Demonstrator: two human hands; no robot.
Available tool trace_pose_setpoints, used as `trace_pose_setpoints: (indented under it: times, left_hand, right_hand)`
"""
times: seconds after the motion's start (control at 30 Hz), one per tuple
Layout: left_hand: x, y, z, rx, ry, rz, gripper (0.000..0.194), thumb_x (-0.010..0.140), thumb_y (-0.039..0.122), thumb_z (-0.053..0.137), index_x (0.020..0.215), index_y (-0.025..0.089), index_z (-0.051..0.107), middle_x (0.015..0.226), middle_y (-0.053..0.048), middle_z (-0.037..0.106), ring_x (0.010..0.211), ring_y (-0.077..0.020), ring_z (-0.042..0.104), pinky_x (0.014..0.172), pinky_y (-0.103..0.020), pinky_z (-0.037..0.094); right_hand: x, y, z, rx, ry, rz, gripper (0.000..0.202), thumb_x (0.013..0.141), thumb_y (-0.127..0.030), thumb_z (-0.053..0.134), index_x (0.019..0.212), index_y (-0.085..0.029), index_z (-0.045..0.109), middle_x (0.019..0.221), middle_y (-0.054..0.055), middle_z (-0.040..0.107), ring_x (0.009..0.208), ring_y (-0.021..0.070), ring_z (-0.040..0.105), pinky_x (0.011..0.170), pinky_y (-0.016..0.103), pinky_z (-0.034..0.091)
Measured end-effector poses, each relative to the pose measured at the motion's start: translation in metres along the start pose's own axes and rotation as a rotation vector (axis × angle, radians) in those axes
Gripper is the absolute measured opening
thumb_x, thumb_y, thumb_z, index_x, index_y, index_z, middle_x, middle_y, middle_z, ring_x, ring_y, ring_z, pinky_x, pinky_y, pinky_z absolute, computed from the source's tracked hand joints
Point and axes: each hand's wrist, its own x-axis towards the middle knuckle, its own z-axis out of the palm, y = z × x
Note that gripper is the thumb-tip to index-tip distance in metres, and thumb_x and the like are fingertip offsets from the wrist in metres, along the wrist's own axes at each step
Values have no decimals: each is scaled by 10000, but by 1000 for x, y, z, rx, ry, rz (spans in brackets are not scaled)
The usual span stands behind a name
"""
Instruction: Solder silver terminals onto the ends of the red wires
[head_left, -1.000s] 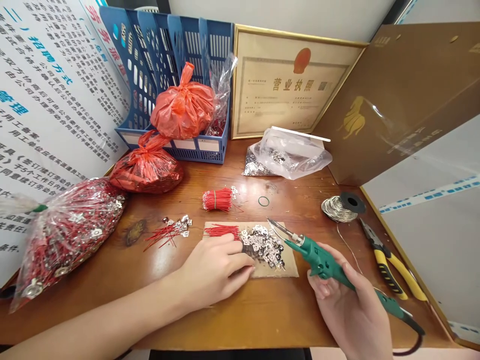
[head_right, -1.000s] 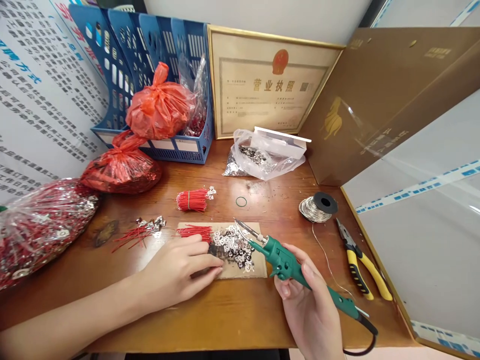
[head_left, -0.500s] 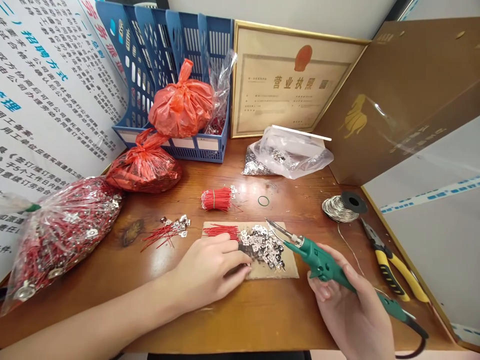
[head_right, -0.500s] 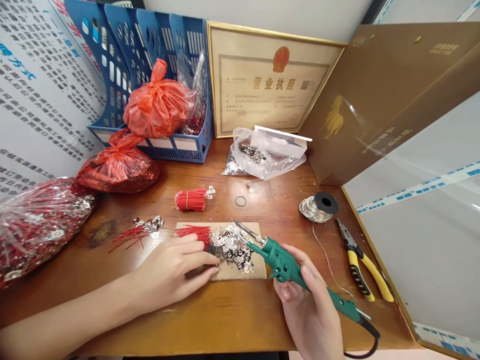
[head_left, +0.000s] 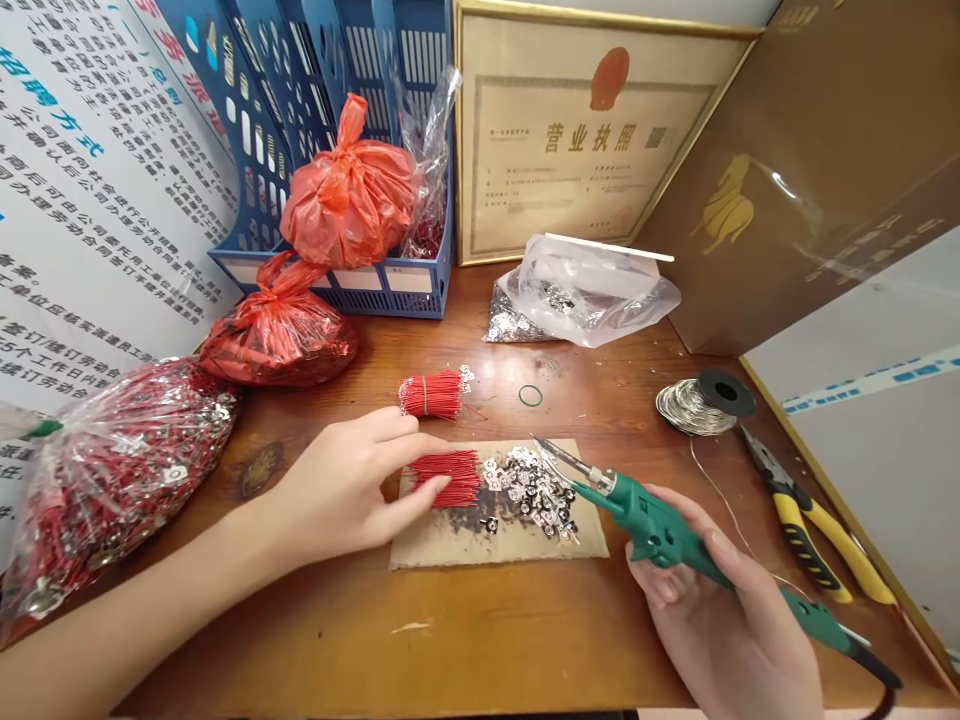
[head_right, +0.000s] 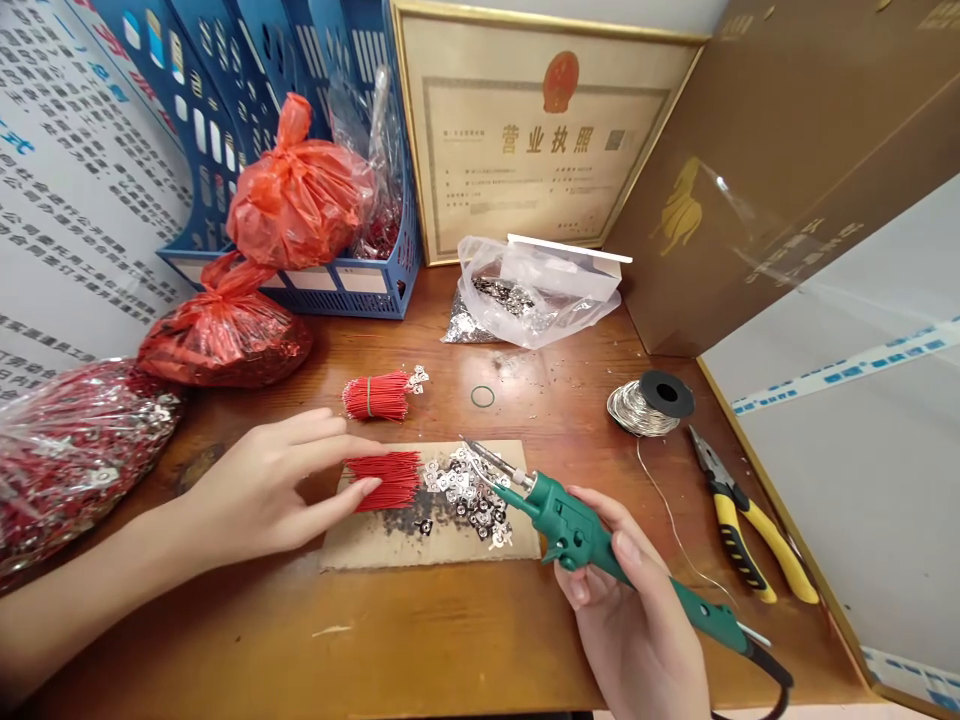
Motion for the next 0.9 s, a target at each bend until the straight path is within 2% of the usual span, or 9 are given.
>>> trace_pose_setpoints:
  times: [0.13,0.33,0.47,0.6,0.73,0.9]
  left_hand:
    - [-9,-13,6,-14,17,-26,125,1034,263,680,1060,203,787,812,-12,697,725,-162,611,666,-281,446]
    - [-17,-8,22,-33,45,-60,121,1039,248,680,1030,209,794,813,-3,714,716,-155,603,656,-282,437]
    - [-18,-6,23,-25,47,-67,150,1053,219,645,1008,201,787,822,2,723,729,-157,608,696,-298,441]
    - [-17,-6,25,-56,52,-76,161,1054,212,631,988,198,778,807,5,714,730,-153,599,694,-288,426]
    - [-16,-7,27,-125,76,-97,151,1036,204,642,949,202,765,761,17,681,706,-141,574,672,-262,408]
    - [-14,-7,27,-106,64,-89,153,1034,198,630,944,199,754,795,13,702,717,-140,581,675,-257,412]
  right_hand:
    - [0,-1,0,-14,11,0,453,740,-520,920,1064,-206,885,889,109,739,559,107,504,508,242,501]
    - [-1,-2,-1,-53,-1,-18,424,777,-513,892,1071,-208,884,927,138,759,567,124,507,503,261,500]
    - [-2,-2,-2,-71,-27,-15,426,786,-516,888,1091,-219,885,993,153,769,586,130,510,500,263,501]
    - [-1,-1,1,-78,7,-39,436,742,-531,917,1046,-220,890,965,142,761,573,117,496,495,255,493]
    - [0,0,3,-94,-3,-37,423,772,-543,892,1060,-233,887,925,133,753,578,122,498,501,257,485]
    - [-1,-3,4,-97,-18,-44,412,763,-540,898,1047,-242,893,940,147,761,573,131,492,487,271,480]
